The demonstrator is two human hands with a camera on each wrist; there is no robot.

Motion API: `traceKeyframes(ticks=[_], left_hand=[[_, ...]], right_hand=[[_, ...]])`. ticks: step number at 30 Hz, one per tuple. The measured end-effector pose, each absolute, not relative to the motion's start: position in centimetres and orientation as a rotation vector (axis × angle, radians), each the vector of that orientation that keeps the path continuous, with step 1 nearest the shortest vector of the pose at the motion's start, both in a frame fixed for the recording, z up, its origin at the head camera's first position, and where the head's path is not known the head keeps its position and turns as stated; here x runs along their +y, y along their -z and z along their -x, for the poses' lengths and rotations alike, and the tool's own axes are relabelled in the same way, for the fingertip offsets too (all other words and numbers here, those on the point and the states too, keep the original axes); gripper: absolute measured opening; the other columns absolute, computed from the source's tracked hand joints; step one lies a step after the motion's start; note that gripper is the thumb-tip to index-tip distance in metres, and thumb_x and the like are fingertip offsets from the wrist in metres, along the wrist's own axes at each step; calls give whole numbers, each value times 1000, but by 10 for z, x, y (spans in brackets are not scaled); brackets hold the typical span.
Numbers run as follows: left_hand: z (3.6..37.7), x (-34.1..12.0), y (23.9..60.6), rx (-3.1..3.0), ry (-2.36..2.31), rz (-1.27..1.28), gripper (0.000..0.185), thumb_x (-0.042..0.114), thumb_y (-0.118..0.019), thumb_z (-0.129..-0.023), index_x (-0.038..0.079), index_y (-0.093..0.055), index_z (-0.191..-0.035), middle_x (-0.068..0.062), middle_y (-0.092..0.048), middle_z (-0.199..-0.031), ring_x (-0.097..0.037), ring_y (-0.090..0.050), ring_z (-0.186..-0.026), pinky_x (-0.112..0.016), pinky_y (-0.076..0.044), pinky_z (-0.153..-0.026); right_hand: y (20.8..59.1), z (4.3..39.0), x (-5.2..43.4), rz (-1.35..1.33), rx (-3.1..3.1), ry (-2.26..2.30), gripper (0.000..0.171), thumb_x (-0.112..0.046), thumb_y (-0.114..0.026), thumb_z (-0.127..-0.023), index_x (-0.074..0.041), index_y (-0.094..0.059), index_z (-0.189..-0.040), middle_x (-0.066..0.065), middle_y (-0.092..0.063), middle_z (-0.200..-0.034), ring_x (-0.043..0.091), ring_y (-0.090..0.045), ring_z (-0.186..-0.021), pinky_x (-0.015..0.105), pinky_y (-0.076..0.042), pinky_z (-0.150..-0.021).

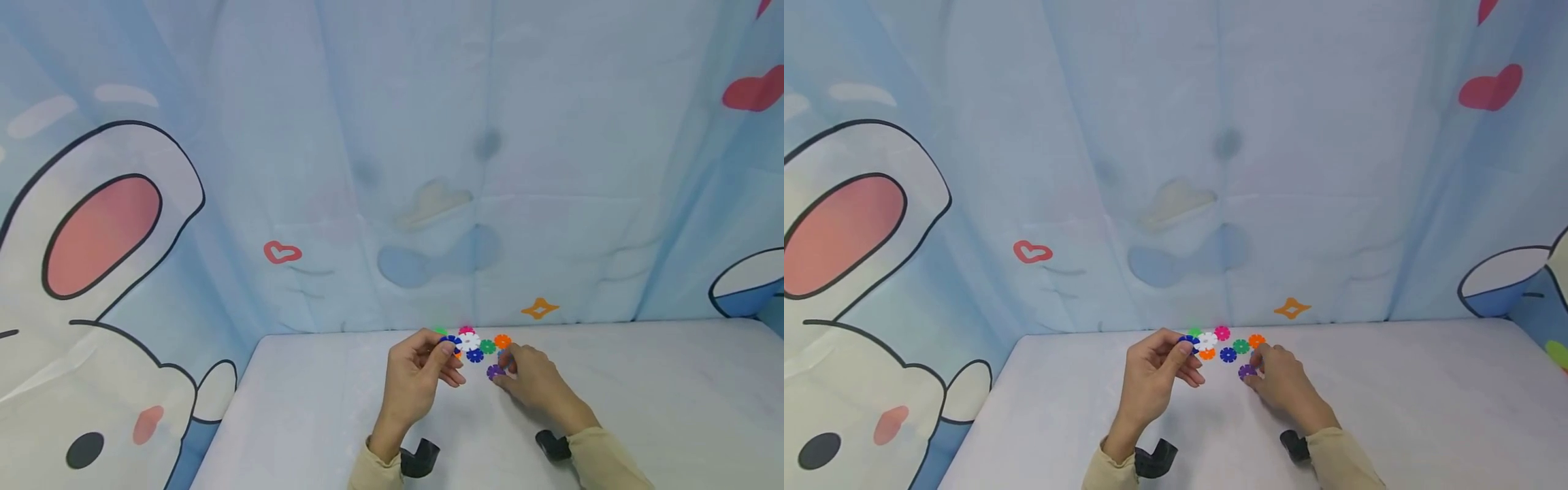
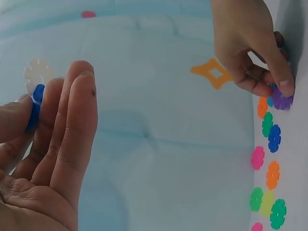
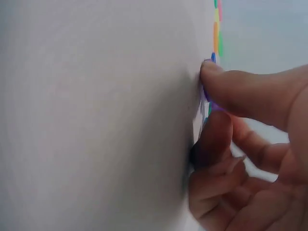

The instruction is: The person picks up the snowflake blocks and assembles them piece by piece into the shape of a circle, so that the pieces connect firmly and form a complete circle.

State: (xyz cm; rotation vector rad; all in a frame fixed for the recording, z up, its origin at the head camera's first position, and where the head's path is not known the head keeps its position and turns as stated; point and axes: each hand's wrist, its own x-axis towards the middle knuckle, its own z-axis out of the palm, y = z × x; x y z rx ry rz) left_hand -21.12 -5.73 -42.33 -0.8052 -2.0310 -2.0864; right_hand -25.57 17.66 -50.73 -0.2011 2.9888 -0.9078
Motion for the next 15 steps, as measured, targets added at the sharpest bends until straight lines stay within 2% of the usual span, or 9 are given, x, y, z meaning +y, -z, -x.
traceKeyframes(ticks=[3, 9, 15], left_hand=[[210, -58, 422, -2035, 2085, 797, 21, 13, -63, -108, -5, -67, -100, -32, -73, -84, -6, -75, -64, -42, -68, -62], [212, -61, 421, -2024, 2055, 813, 21, 13, -62, -108, -6, -66, -101, -33, -72, -84, -11, -76, -63, -43, -67, -61], [212, -64, 420, -2019, 2010, 800, 20, 13, -61, -108, -5, -66, -102, -30, -72, -83, -13, -76, -62, -42, -67, -60]], right_hand=[[506, 257, 180, 237, 2960, 967, 24, -13, -84, -90, -5, -64, -100, 2, -62, -86, 18, -55, -78, 31, -50, -69], [491, 254, 185, 385, 3026, 1201, 16, -8, -83, -91, -5, -72, -102, -2, -71, -83, 11, -61, -71, 21, -54, -61], [457, 242, 178, 439, 3154, 1521, 13, -12, -82, -94, -4, -79, -103, 5, -78, -84, 6, -66, -66, 22, -57, -58]])
